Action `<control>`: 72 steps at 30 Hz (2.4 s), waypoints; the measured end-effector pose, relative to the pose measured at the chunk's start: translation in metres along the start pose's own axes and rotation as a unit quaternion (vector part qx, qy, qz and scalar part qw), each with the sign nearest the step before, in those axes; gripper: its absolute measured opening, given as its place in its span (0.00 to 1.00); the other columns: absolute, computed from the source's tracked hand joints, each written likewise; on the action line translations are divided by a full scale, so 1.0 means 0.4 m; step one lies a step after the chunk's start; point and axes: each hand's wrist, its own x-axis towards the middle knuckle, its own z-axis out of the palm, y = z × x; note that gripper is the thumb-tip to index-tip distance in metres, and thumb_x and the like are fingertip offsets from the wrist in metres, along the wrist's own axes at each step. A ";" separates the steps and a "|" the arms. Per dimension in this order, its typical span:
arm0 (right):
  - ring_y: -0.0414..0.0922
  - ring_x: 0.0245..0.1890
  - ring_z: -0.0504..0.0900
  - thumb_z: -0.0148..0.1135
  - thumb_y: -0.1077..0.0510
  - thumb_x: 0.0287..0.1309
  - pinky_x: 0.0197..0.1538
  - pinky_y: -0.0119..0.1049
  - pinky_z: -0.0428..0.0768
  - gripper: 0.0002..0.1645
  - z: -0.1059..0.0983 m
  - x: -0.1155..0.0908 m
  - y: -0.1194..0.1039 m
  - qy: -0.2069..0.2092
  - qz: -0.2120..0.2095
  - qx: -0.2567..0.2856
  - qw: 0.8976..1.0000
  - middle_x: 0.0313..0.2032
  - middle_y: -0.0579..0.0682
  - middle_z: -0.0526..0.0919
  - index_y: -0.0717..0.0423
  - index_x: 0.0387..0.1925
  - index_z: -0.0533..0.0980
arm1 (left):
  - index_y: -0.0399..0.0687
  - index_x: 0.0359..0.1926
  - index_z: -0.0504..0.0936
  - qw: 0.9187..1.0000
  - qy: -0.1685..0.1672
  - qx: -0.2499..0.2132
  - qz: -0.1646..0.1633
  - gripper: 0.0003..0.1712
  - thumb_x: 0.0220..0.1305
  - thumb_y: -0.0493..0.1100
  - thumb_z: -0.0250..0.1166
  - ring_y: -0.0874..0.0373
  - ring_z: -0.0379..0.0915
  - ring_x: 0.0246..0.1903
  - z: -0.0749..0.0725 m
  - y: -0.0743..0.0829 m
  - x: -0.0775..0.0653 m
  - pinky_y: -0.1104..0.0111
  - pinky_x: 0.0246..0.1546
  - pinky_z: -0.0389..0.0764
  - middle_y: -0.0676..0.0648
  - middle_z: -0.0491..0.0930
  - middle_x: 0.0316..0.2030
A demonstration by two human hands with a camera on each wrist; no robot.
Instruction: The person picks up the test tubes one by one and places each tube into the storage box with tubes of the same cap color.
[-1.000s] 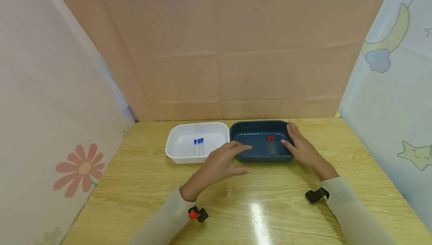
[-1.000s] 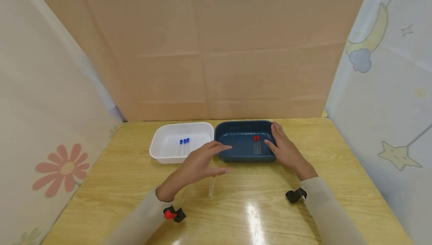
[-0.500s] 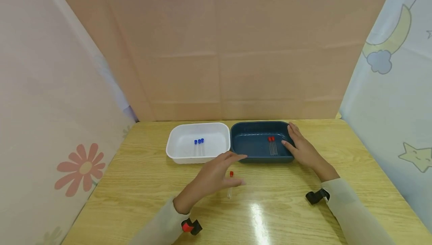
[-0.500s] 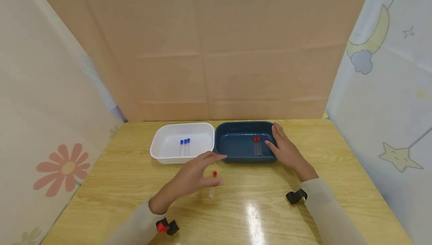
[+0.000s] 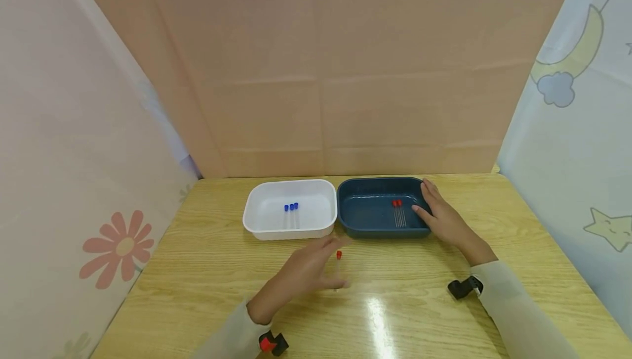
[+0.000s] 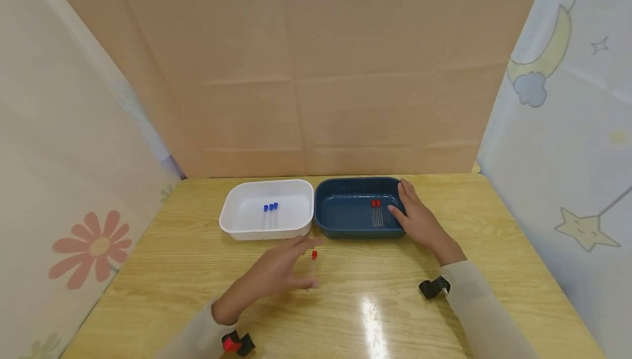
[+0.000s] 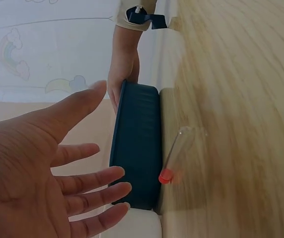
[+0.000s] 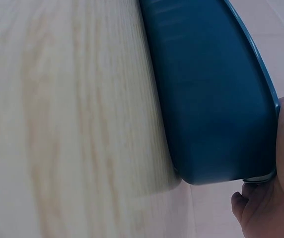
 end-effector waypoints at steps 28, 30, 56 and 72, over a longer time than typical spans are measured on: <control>0.59 0.79 0.28 0.47 0.45 0.79 0.74 0.66 0.41 0.47 -0.003 -0.004 -0.007 -0.001 0.001 -0.006 1.000 0.80 0.55 0.28 0.65 0.79 0.36 | 0.56 0.74 0.67 0.997 -0.069 0.009 -0.031 0.57 0.46 0.65 0.80 0.60 0.70 0.57 0.041 -0.067 -0.007 0.63 0.53 0.79 0.53 0.71 0.60; 0.58 0.79 0.28 0.47 0.44 0.79 0.74 0.66 0.41 0.48 -0.003 -0.003 -0.007 -0.002 0.002 -0.005 1.000 0.80 0.55 0.28 0.65 0.79 0.36 | 0.55 0.74 0.67 0.997 -0.068 0.011 -0.028 0.57 0.45 0.66 0.80 0.61 0.69 0.55 0.043 -0.069 -0.004 0.65 0.52 0.78 0.53 0.71 0.59; 0.61 0.79 0.31 0.48 0.45 0.79 0.73 0.67 0.43 0.47 -0.004 -0.001 -0.005 0.001 0.002 -0.010 1.000 0.80 0.55 0.28 0.64 0.79 0.36 | 0.51 0.71 0.71 0.997 -0.064 0.032 -0.025 0.55 0.45 0.65 0.81 0.60 0.66 0.53 0.060 -0.069 0.007 0.68 0.50 0.77 0.52 0.69 0.58; 0.62 0.79 0.32 0.48 0.44 0.79 0.73 0.68 0.44 0.48 0.002 0.000 -0.005 0.010 0.000 -0.008 1.000 0.80 0.55 0.29 0.65 0.79 0.37 | 0.49 0.70 0.70 0.997 -0.065 0.031 -0.022 0.55 0.47 0.69 0.78 0.56 0.67 0.59 0.063 -0.074 0.010 0.62 0.58 0.76 0.50 0.68 0.63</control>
